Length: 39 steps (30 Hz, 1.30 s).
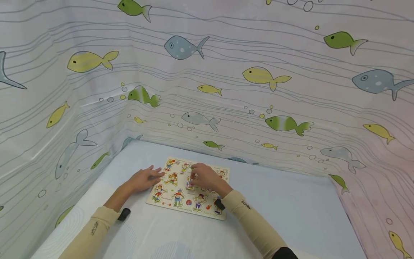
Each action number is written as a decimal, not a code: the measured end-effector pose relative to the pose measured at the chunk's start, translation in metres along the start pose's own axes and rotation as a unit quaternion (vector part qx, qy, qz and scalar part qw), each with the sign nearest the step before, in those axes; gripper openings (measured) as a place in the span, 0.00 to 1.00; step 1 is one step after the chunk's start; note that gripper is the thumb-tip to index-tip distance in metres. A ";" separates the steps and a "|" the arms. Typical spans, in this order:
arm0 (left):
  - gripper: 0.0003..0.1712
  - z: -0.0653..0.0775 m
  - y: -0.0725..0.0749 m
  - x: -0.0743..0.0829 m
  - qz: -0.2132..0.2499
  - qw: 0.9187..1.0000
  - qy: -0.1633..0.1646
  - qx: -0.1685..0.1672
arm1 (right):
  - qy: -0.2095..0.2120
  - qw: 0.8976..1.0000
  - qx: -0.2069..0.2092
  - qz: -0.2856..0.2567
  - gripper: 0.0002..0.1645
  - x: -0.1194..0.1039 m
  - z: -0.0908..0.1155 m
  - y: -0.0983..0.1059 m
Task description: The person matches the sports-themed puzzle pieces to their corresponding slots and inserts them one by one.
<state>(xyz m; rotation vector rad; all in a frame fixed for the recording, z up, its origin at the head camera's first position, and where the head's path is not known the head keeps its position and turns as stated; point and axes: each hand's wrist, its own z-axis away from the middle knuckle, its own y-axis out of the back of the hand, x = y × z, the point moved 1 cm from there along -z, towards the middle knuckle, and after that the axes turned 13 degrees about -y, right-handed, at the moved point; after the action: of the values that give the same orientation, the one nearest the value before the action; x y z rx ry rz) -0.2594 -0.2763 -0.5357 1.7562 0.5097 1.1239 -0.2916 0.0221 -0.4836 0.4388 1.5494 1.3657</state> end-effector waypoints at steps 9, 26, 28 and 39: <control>0.20 0.001 0.002 0.001 0.002 1.000 -0.005 0.003 | -0.013 1.000 -0.009 0.005 0.07 -0.001 -0.011 -0.009; 0.20 -0.001 0.003 0.001 -0.008 1.000 -0.008 0.002 | -0.001 1.000 -0.012 0.019 0.07 0.002 -0.023 -0.022; 0.20 -0.001 0.003 0.001 -0.009 1.000 -0.007 0.002 | -0.001 1.000 -0.010 0.019 0.07 0.003 -0.024 -0.023; 0.20 -0.001 0.002 0.000 -0.008 1.000 0.001 -0.002 | -0.013 1.000 -0.007 0.025 0.07 0.003 -0.022 -0.024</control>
<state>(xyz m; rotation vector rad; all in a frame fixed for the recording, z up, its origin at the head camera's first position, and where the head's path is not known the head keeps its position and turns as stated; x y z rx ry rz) -0.2602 -0.2763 -0.5338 1.7448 0.5211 1.1139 -0.3035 0.0052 -0.5092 0.4885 1.5154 1.4029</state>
